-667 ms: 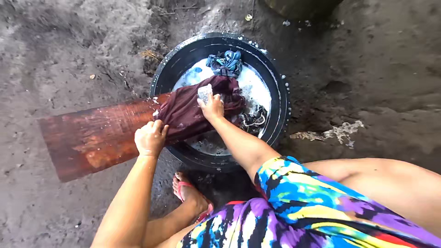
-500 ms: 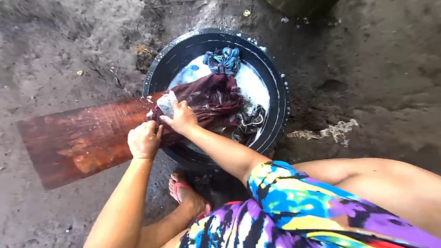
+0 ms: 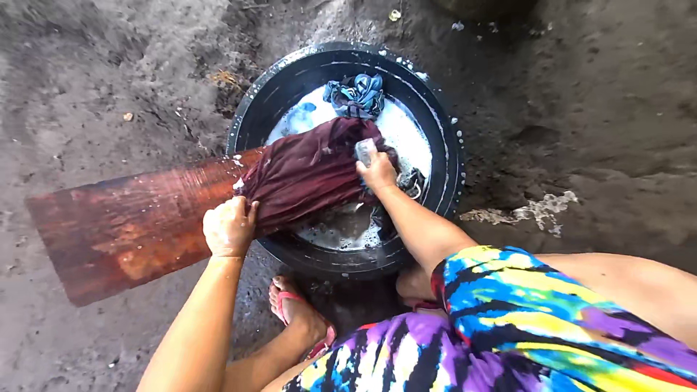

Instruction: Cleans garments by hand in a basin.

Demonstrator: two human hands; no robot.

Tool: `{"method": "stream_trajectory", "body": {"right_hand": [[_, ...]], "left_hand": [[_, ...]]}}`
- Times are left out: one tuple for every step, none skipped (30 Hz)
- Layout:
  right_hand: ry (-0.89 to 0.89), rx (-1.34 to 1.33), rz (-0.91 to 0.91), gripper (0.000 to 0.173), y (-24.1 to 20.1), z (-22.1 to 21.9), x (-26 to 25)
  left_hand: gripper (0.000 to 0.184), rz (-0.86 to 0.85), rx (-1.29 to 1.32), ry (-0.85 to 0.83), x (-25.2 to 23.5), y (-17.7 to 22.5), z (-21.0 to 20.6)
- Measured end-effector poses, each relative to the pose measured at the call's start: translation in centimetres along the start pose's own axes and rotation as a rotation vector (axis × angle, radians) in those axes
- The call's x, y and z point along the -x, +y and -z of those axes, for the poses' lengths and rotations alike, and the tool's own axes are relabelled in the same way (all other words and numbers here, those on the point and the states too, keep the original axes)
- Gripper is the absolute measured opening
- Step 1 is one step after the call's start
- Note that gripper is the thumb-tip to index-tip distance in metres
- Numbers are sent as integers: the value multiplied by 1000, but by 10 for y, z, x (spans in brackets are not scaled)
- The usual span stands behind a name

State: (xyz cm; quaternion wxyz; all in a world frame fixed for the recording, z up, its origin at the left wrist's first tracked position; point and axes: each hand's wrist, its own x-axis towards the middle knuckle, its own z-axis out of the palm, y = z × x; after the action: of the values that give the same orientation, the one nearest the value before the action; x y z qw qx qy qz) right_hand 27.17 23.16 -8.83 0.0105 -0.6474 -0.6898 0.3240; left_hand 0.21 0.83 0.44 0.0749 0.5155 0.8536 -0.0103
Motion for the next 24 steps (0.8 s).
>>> {"method": "stream_trajectory", "body": {"right_hand": [[7,-40,-13,74,-15,0,7],[16,-81,27,78,-32,-5,22],[19,-132,119,79,-58,-19,46],[11,-177,243,78,-86,-39,76],[-34,-199,376,76,-110,-56,105],[-120,-198,471,75,-123,-62,127],[-167,-181,518,73,-123,-61,133],[-168,-152,502,69,-108,-56,126],[-156,-106,425,66,-82,-46,108],[-117,-58,321,66,-50,-35,83],[-74,-23,201,71,-19,-23,60],[-49,-25,78,77,3,-8,41],[-24,-74,-37,82,14,6,30],[7,-166,-142,84,17,20,27],[43,-310,-249,83,18,27,32],[70,-461,-349,81,16,29,41],[65,-560,-420,84,15,25,51],[30,-581,-448,86,13,18,63],[-33,-526,-439,88,9,12,74],[-90,-430,-415,88,5,5,83],[-124,-341,-395,88,3,-2,90],[-138,-309,-381,88,5,-7,95],[-131,-328,-367,87,8,-7,98],[-100,-390,-348,85,11,-2,97]], "left_hand": [[37,-1,-1,-11,-1,0,-1],[37,1,-2,-17,0,1,-3],[37,6,-10,-20,-1,1,-3],[37,15,-22,-28,-2,1,-2],[37,19,-26,-32,-2,1,-1],[36,22,-23,-34,-1,2,-1],[36,27,-21,-39,-1,2,0],[36,27,-21,-42,0,1,1],[37,28,-25,-40,0,0,1],[38,32,-26,-36,-1,1,0],[38,38,-29,-32,-1,2,0],[39,47,-34,-31,-2,4,1],[40,66,-42,-44,-4,6,4],[41,90,-43,-71,-4,11,8],[41,121,-48,-111,-4,17,13],[42,144,-52,-151,-5,23,19],[41,158,-42,-187,-4,31,23],[41,161,-22,-224,-2,40,27],[41,148,17,-254,0,51,32],[42,127,61,-282,4,64,38],[42,101,106,-321,8,78,45],[42,61,145,-359,14,91,51],[42,11,179,-381,20,103,57],[40,-38,216,-383,25,115,66]]}}
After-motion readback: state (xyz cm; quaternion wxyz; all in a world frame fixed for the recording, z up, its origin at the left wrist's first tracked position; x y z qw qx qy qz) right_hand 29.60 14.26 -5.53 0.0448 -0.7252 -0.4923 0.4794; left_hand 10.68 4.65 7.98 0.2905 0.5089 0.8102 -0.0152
